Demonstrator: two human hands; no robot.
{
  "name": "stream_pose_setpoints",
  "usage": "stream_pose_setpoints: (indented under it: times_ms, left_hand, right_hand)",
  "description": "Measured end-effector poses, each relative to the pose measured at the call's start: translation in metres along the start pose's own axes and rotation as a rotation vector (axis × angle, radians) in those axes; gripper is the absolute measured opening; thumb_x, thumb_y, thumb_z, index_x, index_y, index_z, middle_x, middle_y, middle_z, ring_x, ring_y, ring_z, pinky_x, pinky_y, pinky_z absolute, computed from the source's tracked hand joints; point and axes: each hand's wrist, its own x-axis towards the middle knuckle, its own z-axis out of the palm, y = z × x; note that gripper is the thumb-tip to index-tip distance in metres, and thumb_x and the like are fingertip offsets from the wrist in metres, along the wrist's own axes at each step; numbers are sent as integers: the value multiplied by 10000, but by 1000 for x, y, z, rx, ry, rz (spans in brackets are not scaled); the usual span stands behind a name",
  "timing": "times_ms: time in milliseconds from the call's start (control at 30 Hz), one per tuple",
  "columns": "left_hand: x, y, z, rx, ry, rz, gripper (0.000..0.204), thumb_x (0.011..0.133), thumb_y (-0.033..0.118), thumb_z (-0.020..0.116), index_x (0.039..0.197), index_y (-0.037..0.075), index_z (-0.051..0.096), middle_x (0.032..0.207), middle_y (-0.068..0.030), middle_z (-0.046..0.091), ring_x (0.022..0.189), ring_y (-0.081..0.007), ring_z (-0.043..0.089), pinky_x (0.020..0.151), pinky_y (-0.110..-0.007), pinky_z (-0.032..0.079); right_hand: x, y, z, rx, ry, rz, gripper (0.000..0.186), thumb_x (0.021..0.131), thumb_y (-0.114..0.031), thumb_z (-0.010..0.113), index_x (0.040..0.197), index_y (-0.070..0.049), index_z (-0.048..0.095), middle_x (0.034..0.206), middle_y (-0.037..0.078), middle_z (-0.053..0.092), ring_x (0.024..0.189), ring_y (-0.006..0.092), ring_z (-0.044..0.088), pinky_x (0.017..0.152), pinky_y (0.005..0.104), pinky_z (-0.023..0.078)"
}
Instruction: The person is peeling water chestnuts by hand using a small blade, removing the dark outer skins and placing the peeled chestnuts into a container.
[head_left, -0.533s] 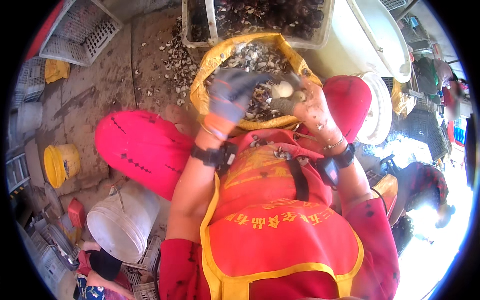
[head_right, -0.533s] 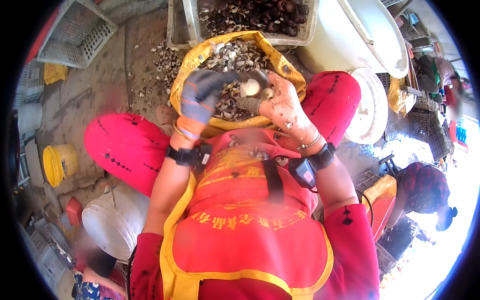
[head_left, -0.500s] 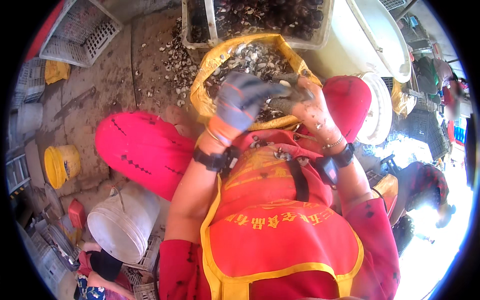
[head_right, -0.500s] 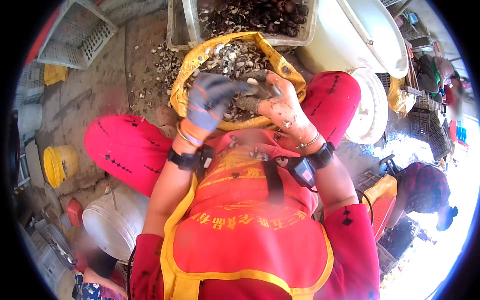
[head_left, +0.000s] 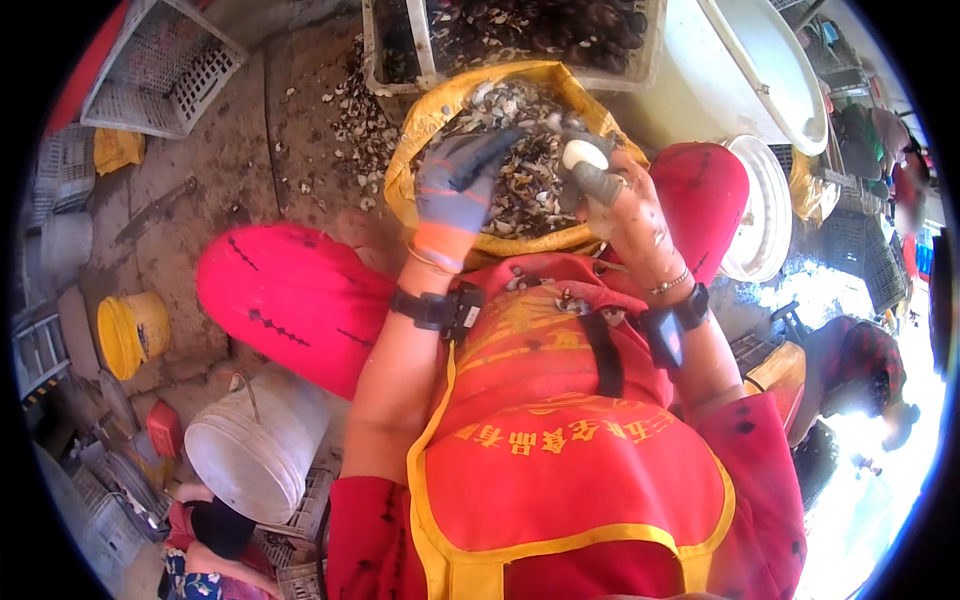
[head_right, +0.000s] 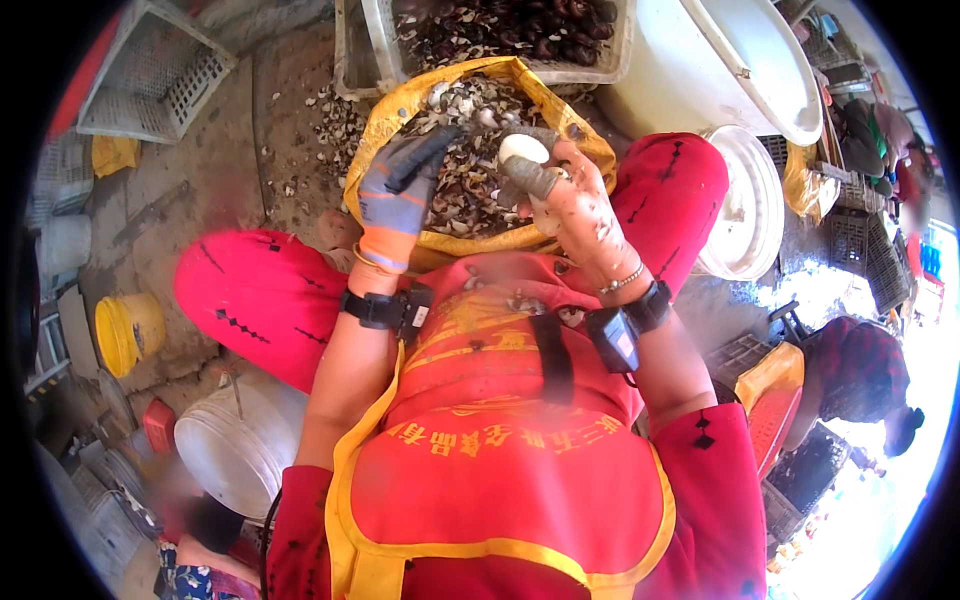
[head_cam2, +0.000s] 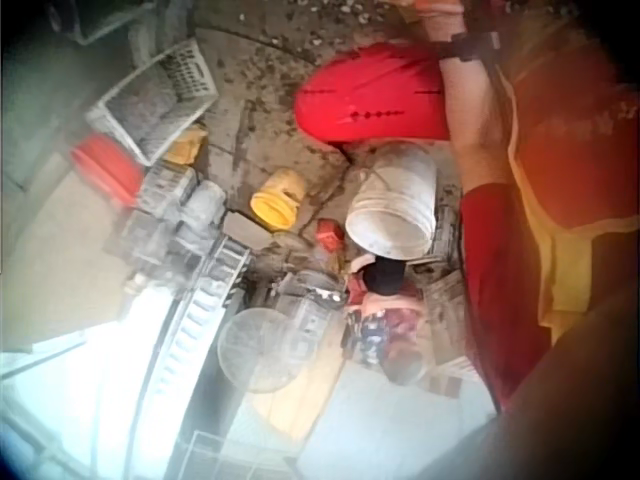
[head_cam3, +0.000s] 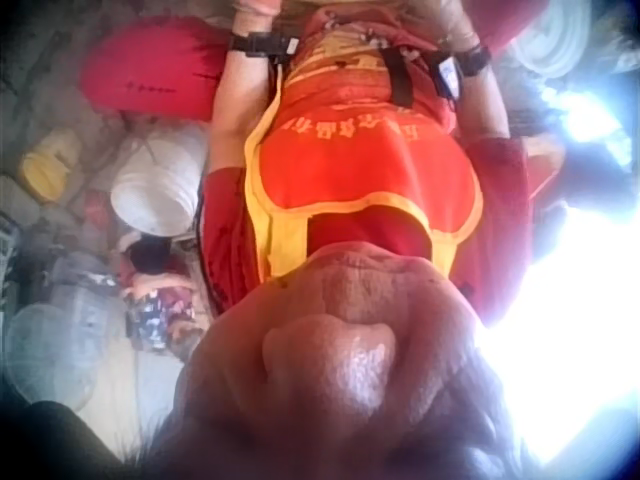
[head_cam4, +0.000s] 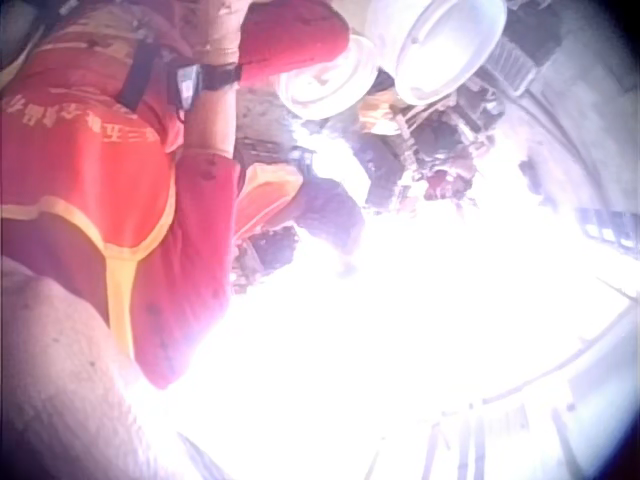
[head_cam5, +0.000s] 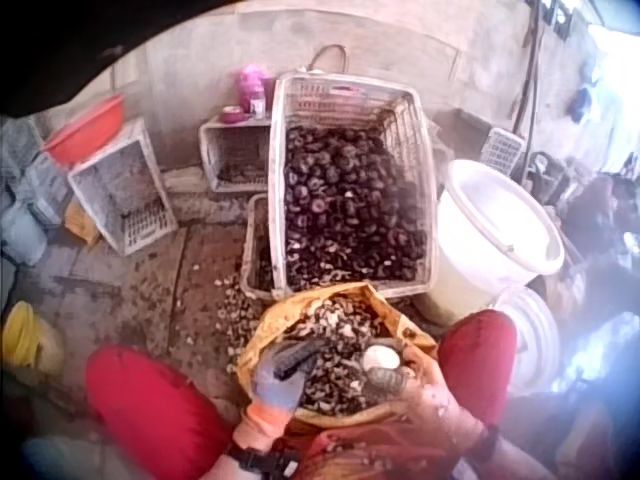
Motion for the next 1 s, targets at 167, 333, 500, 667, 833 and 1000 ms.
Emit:
stream_pose_setpoints:
  times_ms: [167, 333, 500, 667, 833, 1000]
  left_hand:
    - [-6, 13, 9, 165, -14, 106, 259, 845, 41, 629, 1089, 97, 694, 993, -106, 659, 919, -250, 621, 798, -319, 490]
    - [-2, 16, 7, 378, -113, 292, 264, 842, 27, 614, 1076, 113, 702, 968, -108, 659, 911, -261, 621, 799, -330, 493]
    - [9, -10, -3, 59, -29, -55, 298, 829, 15, 613, 1075, 147, 715, 918, -88, 663, 881, -238, 606, 793, -333, 487]
    - [-1, 1, 5, 318, -89, 216, 292, 831, -6, 613, 1065, 135, 716, 958, -73, 664, 856, -212, 619, 794, -306, 489]
    - [8, -3, -3, 168, 31, 135, 293, 828, 1, 612, 1065, 137, 718, 939, -59, 659, 840, -198, 605, 793, -305, 483]
    - [-5, 30, 15, 394, -78, 338, 332, 784, 5, 616, 1046, 177, 726, 899, -62, 640, 868, -234, 570, 803, -342, 468]
  right_hand:
    - [26, 57, -36, 589, -285, 72, 325, 915, -206, 573, 1167, 0, 564, 742, -9, 484, 624, 114, 458, 621, 265, 452]
    - [10, 29, -7, 123, -78, 15, 337, 868, -156, 598, 1163, 2, 562, 785, -24, 570, 648, 57, 484, 604, 230, 440]
    - [-10, 2, 2, -134, -17, -9, 319, 858, -112, 579, 1154, 5, 561, 911, 21, 645, 674, 53, 519, 599, 189, 421]
    - [-2, 16, -3, -141, -4, -105, 319, 869, -120, 595, 1154, 17, 556, 956, 35, 657, 749, 65, 586, 604, 193, 441]
    - [-2, 12, 0, 144, 8, -44, 290, 882, -136, 616, 1131, 5, 573, 937, 44, 657, 764, 110, 619, 625, 230, 473]
    - [25, 60, -31, 906, -104, 228, 183, 910, -138, 548, 1069, -57, 586, 967, 85, 642, 707, 209, 582, 598, 321, 496]
